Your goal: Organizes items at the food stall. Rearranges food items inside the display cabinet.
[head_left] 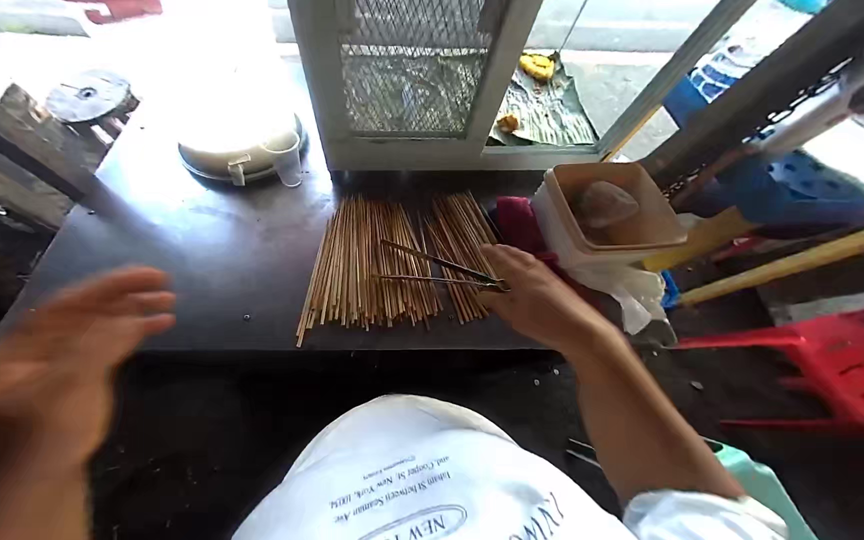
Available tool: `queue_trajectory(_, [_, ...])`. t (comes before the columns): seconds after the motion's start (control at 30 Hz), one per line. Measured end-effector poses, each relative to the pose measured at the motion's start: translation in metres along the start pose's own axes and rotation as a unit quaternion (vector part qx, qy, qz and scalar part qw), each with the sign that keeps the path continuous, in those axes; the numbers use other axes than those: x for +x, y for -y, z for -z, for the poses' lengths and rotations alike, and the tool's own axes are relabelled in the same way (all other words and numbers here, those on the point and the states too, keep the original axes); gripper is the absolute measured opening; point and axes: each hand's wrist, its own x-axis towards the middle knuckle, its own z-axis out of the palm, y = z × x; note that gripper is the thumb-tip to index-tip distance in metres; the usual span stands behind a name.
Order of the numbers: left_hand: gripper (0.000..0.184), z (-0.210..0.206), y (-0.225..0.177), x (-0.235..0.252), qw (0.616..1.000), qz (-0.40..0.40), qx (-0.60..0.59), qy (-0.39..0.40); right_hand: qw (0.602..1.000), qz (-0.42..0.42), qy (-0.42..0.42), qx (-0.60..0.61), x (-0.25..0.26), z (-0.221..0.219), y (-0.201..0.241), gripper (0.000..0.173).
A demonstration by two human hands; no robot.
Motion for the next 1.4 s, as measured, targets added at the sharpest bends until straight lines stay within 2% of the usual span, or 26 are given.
queue_trajectory(0.07, [0.036,-0.039,0.032,0.002,0.997,0.052,-0.011,0.053,0.996,-0.045,0.049,-0.059,0.029,-0.052,-0.020,0.063])
queue_trajectory(0.17, [0.037,-0.089,0.063,-0.004,0.980,0.126,-0.076,0.137,0.989,-0.089,0.062,-0.100,0.050,-0.089,-0.038,0.068])
queue_trajectory(0.3, [0.034,-0.137,0.065,-0.011,0.950,0.144,-0.129,0.246,0.991,-0.061,-0.009,-0.119,0.057,-0.098,-0.048,0.051])
queue_trajectory(0.43, [0.033,-0.157,0.064,-0.008,0.942,0.143,-0.127,0.274,0.995,-0.055,-0.051,-0.059,0.047,-0.087,-0.052,0.042])
queue_trajectory(0.53, [0.034,-0.171,0.055,0.004,0.949,0.143,-0.110,0.257,0.988,-0.100,-0.030,0.111,0.033,-0.063,-0.038,0.047])
queue_trajectory(0.6, [0.034,-0.184,0.044,0.014,0.954,0.137,-0.096,0.251,0.978,-0.083,-0.038,0.186,0.025,-0.047,-0.036,0.049])
queue_trajectory(0.67, [0.034,-0.193,0.041,0.026,0.968,0.098,-0.047,0.225,0.976,-0.063,-0.069,0.198,0.019,-0.025,-0.042,0.048])
queue_trajectory(0.73, [0.038,-0.195,0.053,0.041,0.985,0.031,0.046,0.161,0.974,-0.068,-0.096,0.193,0.016,0.003,-0.060,0.046])
queue_trajectory(0.8, [0.040,-0.187,0.075,0.056,0.986,-0.013,0.144,0.082,0.969,-0.098,-0.117,0.195,0.015,0.035,-0.084,0.045])
queue_trajectory(0.9, [0.041,-0.170,0.102,0.065,0.970,0.051,0.235,-0.026,0.969,-0.162,-0.103,0.154,0.027,0.084,-0.125,0.043])
queue_trajectory(1.0, [0.045,-0.170,0.128,0.060,0.957,0.109,0.248,-0.104,0.975,-0.188,-0.086,0.087,0.061,0.116,-0.167,0.032])
queue_trajectory(1.07, [0.046,-0.178,0.146,0.056,0.947,0.113,0.265,-0.143,0.978,-0.189,-0.073,0.040,0.092,0.129,-0.190,0.031])
queue_trajectory(1.2, [0.042,-0.189,0.144,0.056,0.934,0.114,0.297,-0.161,0.980,-0.190,-0.014,-0.056,0.156,0.146,-0.213,0.031])
queue_trajectory(1.4, [0.039,-0.190,0.137,0.058,0.932,0.148,0.289,-0.161,0.954,-0.253,-0.048,-0.156,0.249,0.162,-0.211,0.022])
